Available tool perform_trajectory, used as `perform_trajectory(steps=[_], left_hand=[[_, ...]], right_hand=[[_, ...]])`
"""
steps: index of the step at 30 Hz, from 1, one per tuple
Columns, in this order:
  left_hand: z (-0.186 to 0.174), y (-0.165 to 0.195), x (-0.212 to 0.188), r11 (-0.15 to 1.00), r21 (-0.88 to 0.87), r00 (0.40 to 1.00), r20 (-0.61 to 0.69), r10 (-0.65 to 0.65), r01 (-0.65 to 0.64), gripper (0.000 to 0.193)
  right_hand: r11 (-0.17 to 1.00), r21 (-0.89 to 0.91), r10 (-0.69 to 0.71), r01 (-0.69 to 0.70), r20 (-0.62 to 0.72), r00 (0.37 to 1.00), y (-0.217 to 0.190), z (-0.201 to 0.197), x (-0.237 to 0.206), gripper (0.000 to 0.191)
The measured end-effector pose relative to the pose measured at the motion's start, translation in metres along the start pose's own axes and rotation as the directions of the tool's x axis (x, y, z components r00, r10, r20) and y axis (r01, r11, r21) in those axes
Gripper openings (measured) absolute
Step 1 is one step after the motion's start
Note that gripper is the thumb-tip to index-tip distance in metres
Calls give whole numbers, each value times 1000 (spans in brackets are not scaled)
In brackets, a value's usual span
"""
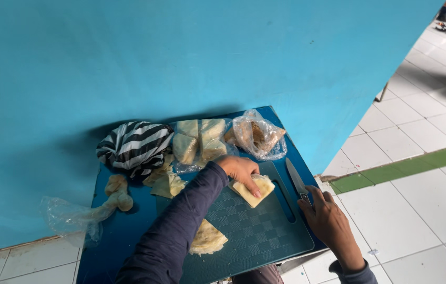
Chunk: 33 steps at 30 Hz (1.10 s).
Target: The person peels thin skin layers off a round stack of dough by hand, setting the peeled pieces aside, then cuts the dough disc into wedge portions with a knife on a cutting board and wraps the cut pieces in plastic sheeting on the table.
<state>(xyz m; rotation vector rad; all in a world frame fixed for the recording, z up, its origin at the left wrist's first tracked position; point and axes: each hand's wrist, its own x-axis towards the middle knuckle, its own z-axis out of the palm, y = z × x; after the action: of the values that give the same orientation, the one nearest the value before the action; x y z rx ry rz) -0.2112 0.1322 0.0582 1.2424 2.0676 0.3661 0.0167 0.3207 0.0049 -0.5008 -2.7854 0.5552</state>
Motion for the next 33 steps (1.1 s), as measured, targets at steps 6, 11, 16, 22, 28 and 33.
perform_trajectory(steps=[6, 11, 16, 22, 28, 33], left_hand=[[17, -12, -21, 988, -52, 975, -178, 136, -148, 98], [30, -23, -38, 963, -199, 949, -292, 122, -185, 94], [34, -30, -58, 819, -459, 904, -397, 158, -344, 86], [19, -18, -72, 746, -446, 770, -623, 139, -495, 77], [-17, -2, -104, 812, -346, 707, -698, 113, -471, 68], [-16, -15, -125, 827, -439, 768, -640, -15, -350, 70]], right_hand=[[967, -190, -207, 168, -207, 956, -2, -4, -8, 47], [972, 139, -158, 189, -207, 966, -27, 0, -8, 51], [788, 613, -114, 60, 49, 992, -69, 7, 6, 69], [166, 985, -383, -48, 109, 917, -130, 10, 46, 94], [109, 991, -427, -83, 122, 896, -157, -14, 65, 87], [54, 985, -448, -163, 170, 878, -162, 9, 71, 73]])
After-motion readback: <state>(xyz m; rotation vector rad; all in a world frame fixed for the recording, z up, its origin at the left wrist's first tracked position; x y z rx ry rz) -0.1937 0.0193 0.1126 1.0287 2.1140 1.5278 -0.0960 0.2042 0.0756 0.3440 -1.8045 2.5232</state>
